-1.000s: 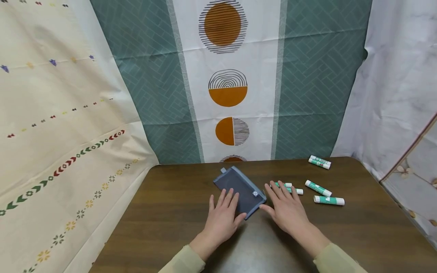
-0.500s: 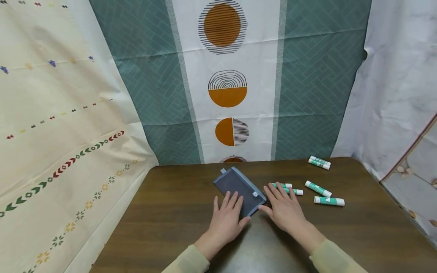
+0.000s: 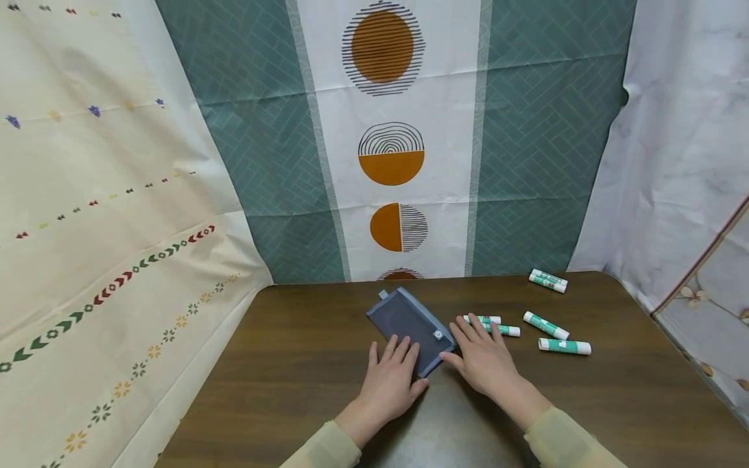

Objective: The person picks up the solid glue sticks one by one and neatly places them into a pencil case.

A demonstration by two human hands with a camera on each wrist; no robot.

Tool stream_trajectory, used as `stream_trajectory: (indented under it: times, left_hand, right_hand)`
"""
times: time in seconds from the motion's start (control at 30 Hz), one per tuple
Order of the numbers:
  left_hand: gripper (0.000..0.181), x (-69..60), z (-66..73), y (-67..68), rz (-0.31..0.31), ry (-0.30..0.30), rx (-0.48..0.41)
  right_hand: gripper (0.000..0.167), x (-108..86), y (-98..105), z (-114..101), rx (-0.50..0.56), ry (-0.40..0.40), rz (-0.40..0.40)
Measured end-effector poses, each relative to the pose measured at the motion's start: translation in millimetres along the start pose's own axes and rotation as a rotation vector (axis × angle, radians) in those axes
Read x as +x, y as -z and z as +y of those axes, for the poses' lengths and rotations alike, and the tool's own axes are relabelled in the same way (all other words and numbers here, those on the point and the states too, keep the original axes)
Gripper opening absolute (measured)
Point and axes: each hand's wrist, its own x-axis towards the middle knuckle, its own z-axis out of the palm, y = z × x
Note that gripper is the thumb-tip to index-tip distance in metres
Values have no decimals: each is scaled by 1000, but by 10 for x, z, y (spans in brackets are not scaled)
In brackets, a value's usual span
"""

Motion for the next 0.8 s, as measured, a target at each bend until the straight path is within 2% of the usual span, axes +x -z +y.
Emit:
stream_trajectory:
  times: [0.27,0.8]
  left_hand:
    - [69,3,8,16,12,-2,-9]
    - [66,8,-18,-25,20,-5,-6]
  right_hand:
    - [66,5,1,-3,13,27,-5]
    - [70,82,-15,-10,56,65,-17]
